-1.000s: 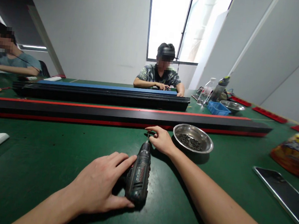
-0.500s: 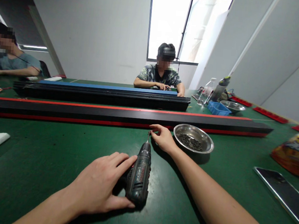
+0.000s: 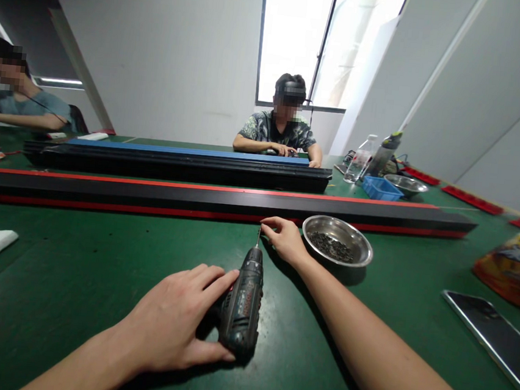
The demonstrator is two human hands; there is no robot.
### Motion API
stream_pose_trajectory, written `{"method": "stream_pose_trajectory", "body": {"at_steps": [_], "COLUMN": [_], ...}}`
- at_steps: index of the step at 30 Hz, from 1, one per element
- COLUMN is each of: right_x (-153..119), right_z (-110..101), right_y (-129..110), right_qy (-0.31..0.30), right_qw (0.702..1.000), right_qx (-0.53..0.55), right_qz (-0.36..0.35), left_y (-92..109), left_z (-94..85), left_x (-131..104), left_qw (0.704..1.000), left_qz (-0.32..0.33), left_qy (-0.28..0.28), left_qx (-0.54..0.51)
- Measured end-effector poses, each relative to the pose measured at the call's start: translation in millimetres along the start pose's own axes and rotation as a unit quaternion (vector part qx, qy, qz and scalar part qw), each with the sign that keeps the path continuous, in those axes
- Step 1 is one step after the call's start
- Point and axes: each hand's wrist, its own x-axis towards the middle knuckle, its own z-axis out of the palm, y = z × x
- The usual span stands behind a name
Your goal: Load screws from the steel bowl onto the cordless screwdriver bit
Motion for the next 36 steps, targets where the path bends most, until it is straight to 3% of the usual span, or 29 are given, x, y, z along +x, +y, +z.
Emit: {"method": "stream_pose_trajectory", "body": {"at_steps": [25,36], "right_x": [-3.3,-4.1], "right_z": [-5.2,-5.9], "right_y": [-9.4,-9.6], "right_qy": [-0.021,-0.001], "right_qw": [0.999,0.999], "right_qx": [0.034,0.047], "right_qz": [0.021,0.024], "left_y": [0.1,-1.5], "left_z": [-1.4,0.7], "left_x": [0.7,-0.1], "left_qw": [1.0,1.0], "left_qz": [-0.002,0.003], "left_qy": [-0.01,-0.001], "left_qx": [-0.005,-0.004]}}
